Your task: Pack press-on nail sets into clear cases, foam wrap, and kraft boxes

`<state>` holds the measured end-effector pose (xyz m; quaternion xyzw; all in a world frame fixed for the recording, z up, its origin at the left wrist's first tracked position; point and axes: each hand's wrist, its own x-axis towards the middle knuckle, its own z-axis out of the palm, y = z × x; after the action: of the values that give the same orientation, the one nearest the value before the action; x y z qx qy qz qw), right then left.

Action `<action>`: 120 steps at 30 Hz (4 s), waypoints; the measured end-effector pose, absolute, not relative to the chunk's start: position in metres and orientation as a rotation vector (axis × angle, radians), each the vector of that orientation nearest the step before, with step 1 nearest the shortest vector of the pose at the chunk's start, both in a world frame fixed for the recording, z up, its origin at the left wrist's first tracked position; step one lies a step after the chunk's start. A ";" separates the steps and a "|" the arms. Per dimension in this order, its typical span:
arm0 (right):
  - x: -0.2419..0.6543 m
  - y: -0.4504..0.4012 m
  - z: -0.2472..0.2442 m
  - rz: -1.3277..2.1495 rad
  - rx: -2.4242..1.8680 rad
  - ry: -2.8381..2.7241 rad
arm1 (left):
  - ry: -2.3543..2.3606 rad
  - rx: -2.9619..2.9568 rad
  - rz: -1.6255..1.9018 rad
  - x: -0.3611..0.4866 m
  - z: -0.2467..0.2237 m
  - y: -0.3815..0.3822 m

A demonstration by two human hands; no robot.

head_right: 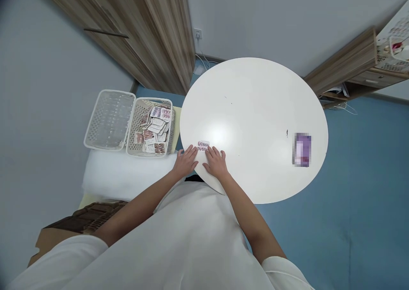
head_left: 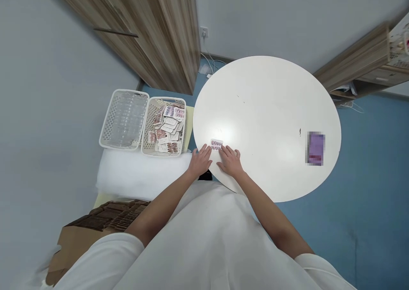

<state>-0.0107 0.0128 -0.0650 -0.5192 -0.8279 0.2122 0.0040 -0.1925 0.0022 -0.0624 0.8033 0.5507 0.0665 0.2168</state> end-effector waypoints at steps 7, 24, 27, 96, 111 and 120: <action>-0.044 0.036 -0.067 0.646 -1.631 -2.639 | 1.649 2.181 0.137 -0.218 -0.062 0.024; -0.035 0.031 -0.057 0.577 -1.557 -2.644 | 1.791 2.190 0.085 -0.213 -0.056 0.012; -0.025 0.025 -0.057 0.542 -1.498 -2.664 | 1.894 2.113 0.114 -0.206 -0.052 -0.003; -0.397 0.108 -0.058 0.440 -0.952 -3.163 | 2.304 1.097 0.141 -0.474 -0.050 0.045; -0.321 0.068 0.003 1.652 -1.126 -1.846 | 2.165 0.680 1.284 -0.415 0.001 -0.050; -0.187 -0.030 0.034 1.780 -1.214 -1.374 | 1.573 0.512 1.373 -0.318 0.019 -0.118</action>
<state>-0.1868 -0.0301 0.0338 -0.4548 -0.5147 0.6669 0.2888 -0.3180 -0.1176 0.0192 0.2094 0.6435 0.5618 0.4758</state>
